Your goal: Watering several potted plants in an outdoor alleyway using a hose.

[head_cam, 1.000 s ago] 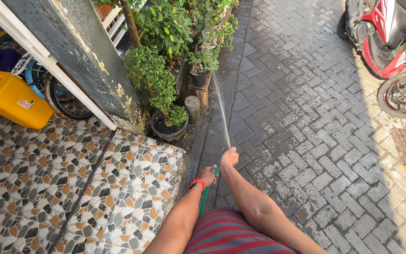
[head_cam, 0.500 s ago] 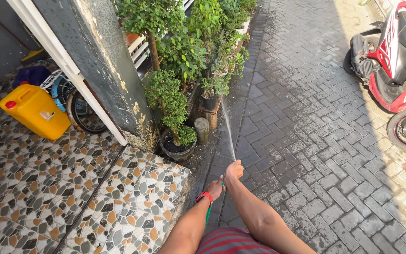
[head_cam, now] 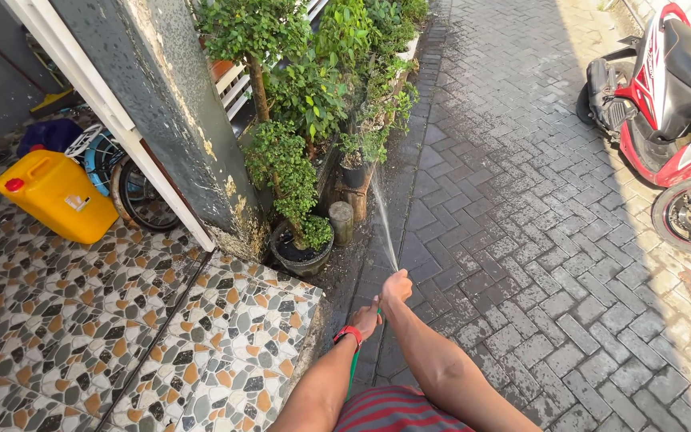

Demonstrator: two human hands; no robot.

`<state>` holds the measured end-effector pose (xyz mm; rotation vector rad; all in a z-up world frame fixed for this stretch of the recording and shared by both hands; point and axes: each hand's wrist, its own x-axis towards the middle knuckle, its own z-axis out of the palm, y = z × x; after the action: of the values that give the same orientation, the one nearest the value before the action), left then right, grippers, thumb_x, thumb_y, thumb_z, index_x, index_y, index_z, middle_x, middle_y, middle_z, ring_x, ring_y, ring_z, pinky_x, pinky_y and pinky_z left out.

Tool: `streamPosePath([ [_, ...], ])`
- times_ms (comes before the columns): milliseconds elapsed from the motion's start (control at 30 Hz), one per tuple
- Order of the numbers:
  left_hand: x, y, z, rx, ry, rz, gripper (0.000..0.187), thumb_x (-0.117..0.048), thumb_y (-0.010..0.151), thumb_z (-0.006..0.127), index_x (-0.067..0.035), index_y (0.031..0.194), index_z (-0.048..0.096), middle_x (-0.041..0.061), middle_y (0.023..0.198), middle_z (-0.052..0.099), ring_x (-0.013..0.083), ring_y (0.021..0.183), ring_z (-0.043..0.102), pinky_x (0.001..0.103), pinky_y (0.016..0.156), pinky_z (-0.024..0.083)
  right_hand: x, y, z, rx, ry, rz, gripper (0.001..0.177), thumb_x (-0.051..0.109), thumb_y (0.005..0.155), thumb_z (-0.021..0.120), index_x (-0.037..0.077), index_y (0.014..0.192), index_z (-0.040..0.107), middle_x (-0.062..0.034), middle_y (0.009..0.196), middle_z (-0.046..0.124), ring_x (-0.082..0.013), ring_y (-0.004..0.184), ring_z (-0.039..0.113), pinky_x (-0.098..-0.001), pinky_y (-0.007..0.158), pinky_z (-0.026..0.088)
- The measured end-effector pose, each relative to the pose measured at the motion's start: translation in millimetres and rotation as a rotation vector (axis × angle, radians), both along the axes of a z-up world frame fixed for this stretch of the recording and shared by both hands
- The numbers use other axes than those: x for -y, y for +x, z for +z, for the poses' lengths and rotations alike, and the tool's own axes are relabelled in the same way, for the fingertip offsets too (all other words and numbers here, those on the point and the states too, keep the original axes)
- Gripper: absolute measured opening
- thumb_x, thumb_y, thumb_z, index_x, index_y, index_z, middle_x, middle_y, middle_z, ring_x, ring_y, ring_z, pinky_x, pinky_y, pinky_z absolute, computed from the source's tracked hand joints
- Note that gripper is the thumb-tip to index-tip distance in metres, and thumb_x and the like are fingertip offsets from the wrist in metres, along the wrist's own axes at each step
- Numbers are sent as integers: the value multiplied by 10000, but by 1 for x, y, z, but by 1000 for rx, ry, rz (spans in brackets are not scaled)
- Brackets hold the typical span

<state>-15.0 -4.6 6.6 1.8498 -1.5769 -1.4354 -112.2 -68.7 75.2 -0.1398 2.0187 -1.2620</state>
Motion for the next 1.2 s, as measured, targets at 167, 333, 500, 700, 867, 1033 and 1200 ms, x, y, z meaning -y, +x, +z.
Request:
streamPosePath([
  [167, 3, 3, -17, 2, -33, -3, 866, -742, 977, 188, -93, 636, 649, 153, 761, 698, 380, 875, 690, 493, 853, 494, -7, 5, 0, -17, -10, -11, 593, 368, 964, 383, -151, 923, 668, -310, 963, 706, -431, 790, 700, -571, 691, 533],
  [333, -2, 14, 0, -12, -79, -37, 864, -717, 990, 179, -64, 640, 623, 189, 742, 684, 434, 866, 670, 526, 850, 470, 3, 8, -19, -92, -12, 6, 606, 376, 971, 372, -144, 897, 675, -306, 916, 718, -420, 770, 703, -544, 681, 512],
  [500, -6, 21, 7, -30, -107, -32, 843, -703, 1000, 196, -68, 707, 665, 223, 825, 700, 464, 932, 658, 544, 874, 460, -3, 15, 0, -105, -30, -13, 604, 379, 964, 371, -142, 875, 666, -286, 880, 708, -407, 706, 694, -540, 608, 514],
  [700, -10, 32, 25, -43, -152, -61, 835, -684, 1006, 219, -37, 795, 703, 252, 926, 729, 475, 991, 662, 550, 903, 473, -13, 25, 22, -30, -54, -2, 580, 376, 969, 349, -112, 808, 617, -251, 808, 683, -385, 579, 651, -532, 490, 513],
  [867, -12, 36, 31, -39, -165, -68, 797, -649, 1015, 251, -17, 878, 717, 244, 938, 733, 471, 983, 670, 557, 889, 481, -14, 28, 21, -26, -84, -23, 577, 381, 980, 351, -103, 766, 581, -233, 721, 650, -353, 520, 615, -502, 456, 487],
  [1033, -18, 35, 20, -38, -203, -78, 747, -621, 1026, 292, -20, 939, 725, 237, 941, 713, 482, 983, 639, 556, 867, 474, -22, 30, 25, -29, -68, -24, 565, 384, 973, 352, -88, 769, 586, -207, 718, 653, -335, 520, 619, -493, 446, 481],
  [1200, -26, 44, 34, -166, -153, -61, 689, -602, 1030, 381, -17, 861, 703, 155, 780, 695, 331, 778, 671, 467, 743, 524, -21, 26, 23, 25, -93, -46, 524, 379, 968, 358, -54, 763, 568, -187, 725, 644, -314, 521, 593, -479, 432, 445],
])
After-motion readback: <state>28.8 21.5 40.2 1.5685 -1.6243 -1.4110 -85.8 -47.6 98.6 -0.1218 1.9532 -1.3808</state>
